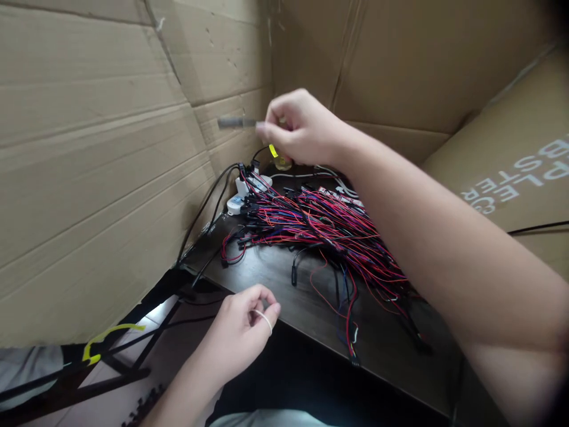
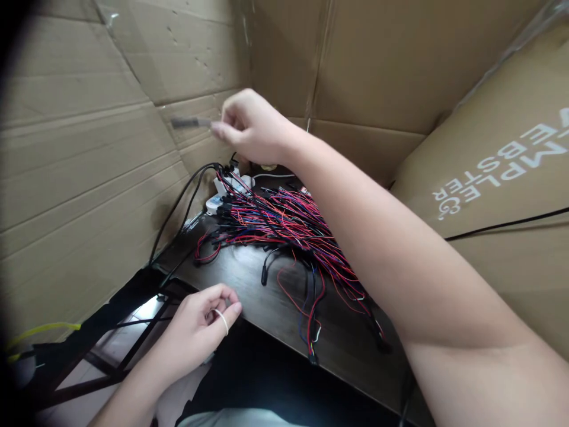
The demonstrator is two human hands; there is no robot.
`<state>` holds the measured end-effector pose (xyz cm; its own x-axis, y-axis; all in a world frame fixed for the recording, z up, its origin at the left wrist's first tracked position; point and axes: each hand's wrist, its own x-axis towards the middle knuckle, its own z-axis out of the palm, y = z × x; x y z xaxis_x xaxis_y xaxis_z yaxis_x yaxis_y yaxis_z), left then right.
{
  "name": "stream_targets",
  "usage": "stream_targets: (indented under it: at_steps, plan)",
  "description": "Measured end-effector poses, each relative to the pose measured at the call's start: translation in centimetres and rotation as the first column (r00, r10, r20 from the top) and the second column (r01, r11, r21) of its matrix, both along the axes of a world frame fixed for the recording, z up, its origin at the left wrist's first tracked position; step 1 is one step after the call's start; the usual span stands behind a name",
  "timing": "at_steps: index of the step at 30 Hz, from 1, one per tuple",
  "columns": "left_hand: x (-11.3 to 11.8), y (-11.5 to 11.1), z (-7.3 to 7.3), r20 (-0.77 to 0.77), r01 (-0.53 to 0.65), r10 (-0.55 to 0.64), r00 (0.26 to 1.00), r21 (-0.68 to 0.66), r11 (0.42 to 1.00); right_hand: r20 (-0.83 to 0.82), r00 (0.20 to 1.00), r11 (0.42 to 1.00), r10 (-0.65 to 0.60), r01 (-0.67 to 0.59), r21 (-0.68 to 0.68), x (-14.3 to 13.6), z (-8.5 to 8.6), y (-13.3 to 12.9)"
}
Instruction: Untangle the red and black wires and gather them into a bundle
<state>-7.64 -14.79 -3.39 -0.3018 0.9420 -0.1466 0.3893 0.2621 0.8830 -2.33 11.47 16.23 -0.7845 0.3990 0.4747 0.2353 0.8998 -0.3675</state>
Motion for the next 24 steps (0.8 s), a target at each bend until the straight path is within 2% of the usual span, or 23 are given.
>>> stream_targets:
  at_steps: [1, 3, 4, 6, 10, 14, 17, 19, 22, 24]
  plan:
    - [0.0, -0.1, 0.2, 0.018, 0.01, -0.009, 1.0, -0.016, 1.0, 0.172, 0.978, 0.989, 0.121, -0.105, -0.102, 1.2, -0.2, -0.2]
    - [0.2, 0.1, 0.7, 0.033, 0.008, -0.008, 0.999, -0.01, 1.0, 0.372, 0.883, 0.945, 0.288, -0.197, -0.263, 3.0, -1.1, -1.0]
    - [0.4, 0.5, 0.9, 0.033, 0.002, -0.003, 0.999, 0.008, 1.0, 0.426, 0.838, 0.924, 0.341, -0.216, -0.315, 3.7, -1.8, -1.6]
    - [0.9, 1.3, 1.3, 0.046, 0.009, -0.011, 0.999, 0.036, 0.999, 0.456, 0.818, 0.921, 0.351, -0.213, -0.327, 4.9, -3.3, -3.1]
    - [1.9, 3.0, 1.2, 0.185, 0.047, -0.047, 0.982, 0.004, 0.999, 0.405, 0.892, 0.968, 0.201, -0.119, -0.22, 7.7, -5.4, -6.5]
    - [1.9, 4.2, 0.4, 0.275, -0.015, 0.003, 0.962, 0.041, 0.999, 0.335, 0.93, 0.964, 0.15, -0.063, -0.258, 12.1, -5.9, -8.8]
    - [1.7, 4.7, -0.1, 0.236, -0.06, 0.057, 0.97, 0.006, 0.998, 0.31, 0.951, 0.959, 0.016, 0.073, -0.274, 15.4, -6.6, -9.9]
    - [1.7, 4.8, -0.2, 0.187, -0.095, 0.099, 0.977, -0.033, 0.995, 0.314, 0.946, 0.947, -0.08, 0.17, -0.273, 17.1, -7.6, -10.3]
    - [1.8, 4.7, 0.1, 0.113, -0.127, 0.137, 0.984, -0.087, 0.988, 0.357, 0.922, 0.923, -0.15, 0.26, -0.284, 18.3, -10.1, -10.3]
    - [1.7, 4.4, 0.4, 0.003, -0.148, 0.15, 0.989, -0.123, 0.981, 0.361, 0.915, 0.92, -0.178, 0.285, -0.27, 18.1, -12.2, -9.9]
